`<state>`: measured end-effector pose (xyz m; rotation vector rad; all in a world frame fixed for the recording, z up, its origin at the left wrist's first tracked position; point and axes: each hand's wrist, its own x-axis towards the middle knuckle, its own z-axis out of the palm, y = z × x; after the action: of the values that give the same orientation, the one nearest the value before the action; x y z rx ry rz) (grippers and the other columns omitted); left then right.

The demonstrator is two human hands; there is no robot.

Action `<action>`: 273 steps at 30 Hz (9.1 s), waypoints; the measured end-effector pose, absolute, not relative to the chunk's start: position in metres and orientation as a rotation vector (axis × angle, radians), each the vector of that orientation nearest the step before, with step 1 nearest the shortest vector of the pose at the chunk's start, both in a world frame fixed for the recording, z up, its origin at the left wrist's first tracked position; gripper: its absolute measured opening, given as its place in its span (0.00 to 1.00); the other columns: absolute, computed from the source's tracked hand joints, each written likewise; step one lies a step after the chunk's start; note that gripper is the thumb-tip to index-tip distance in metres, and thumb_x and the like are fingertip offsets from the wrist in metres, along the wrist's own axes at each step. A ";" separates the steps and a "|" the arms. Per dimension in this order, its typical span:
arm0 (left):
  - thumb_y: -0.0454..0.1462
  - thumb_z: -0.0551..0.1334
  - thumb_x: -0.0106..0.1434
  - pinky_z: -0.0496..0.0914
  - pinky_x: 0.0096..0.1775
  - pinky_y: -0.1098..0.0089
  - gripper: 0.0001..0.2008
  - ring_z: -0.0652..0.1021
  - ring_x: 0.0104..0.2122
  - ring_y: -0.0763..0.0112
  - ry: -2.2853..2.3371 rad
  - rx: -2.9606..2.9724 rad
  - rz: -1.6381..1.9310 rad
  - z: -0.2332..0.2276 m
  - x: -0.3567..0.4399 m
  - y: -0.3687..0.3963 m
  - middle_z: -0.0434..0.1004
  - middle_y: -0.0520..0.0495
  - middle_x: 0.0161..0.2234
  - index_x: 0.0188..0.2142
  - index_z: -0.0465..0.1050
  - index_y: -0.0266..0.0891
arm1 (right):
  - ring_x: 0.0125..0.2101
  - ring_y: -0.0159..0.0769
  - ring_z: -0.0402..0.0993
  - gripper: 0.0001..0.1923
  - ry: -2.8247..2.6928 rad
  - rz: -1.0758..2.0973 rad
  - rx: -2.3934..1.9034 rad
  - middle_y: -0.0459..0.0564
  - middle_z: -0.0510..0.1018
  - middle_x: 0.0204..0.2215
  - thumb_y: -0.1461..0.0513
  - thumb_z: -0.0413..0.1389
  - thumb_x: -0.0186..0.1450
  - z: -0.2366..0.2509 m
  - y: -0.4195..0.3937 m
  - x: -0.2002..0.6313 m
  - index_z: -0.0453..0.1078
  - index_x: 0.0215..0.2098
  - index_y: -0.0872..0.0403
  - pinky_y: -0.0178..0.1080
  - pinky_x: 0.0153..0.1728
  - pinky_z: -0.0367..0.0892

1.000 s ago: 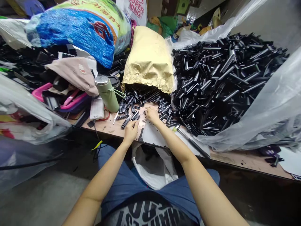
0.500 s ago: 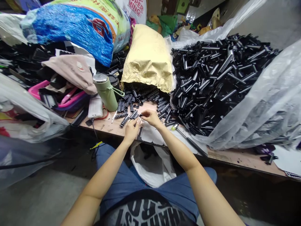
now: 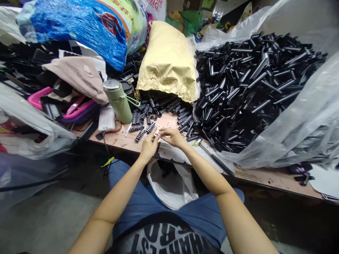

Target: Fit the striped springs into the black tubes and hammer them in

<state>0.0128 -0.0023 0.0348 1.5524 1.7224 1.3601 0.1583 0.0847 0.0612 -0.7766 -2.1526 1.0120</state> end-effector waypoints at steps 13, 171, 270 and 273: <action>0.46 0.55 0.66 0.70 0.28 0.71 0.14 0.73 0.20 0.73 1.684 1.280 1.355 0.033 0.000 -0.004 0.73 0.52 0.25 0.39 0.71 0.38 | 0.44 0.40 0.70 0.10 -2.572 0.581 -1.139 0.55 0.77 0.40 0.68 0.52 0.64 0.044 0.153 0.125 0.74 0.39 0.57 0.39 0.48 0.62; 0.46 0.54 0.67 0.72 0.43 0.64 0.21 0.79 0.35 0.65 1.745 1.437 1.389 0.024 0.040 0.017 0.79 0.42 0.36 0.50 0.72 0.34 | 0.50 0.48 0.63 0.19 -2.386 0.205 -1.399 0.58 0.71 0.55 0.58 0.51 0.67 0.035 0.054 0.208 0.66 0.55 0.55 0.49 0.51 0.58; 0.40 0.65 0.55 0.72 0.38 0.65 0.07 0.78 0.32 0.62 1.465 1.719 1.003 0.052 0.072 0.021 0.77 0.46 0.28 0.29 0.75 0.37 | 0.50 0.45 0.66 0.16 -2.608 0.438 -0.929 0.56 0.74 0.47 0.60 0.56 0.64 0.099 0.065 0.258 0.71 0.50 0.52 0.48 0.52 0.60; 0.42 0.68 0.51 0.70 0.29 0.70 0.11 0.75 0.24 0.69 1.361 1.253 1.148 0.060 0.083 0.020 0.73 0.50 0.21 0.27 0.74 0.35 | 0.61 0.54 0.54 0.49 -2.466 0.403 -0.961 0.62 0.59 0.61 0.50 0.67 0.51 0.099 0.053 0.257 0.53 0.64 0.54 0.54 0.59 0.53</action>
<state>0.0833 0.0205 0.0597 1.2526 1.3611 1.1483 0.2565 0.0530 0.0993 -0.9611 -2.4659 0.4034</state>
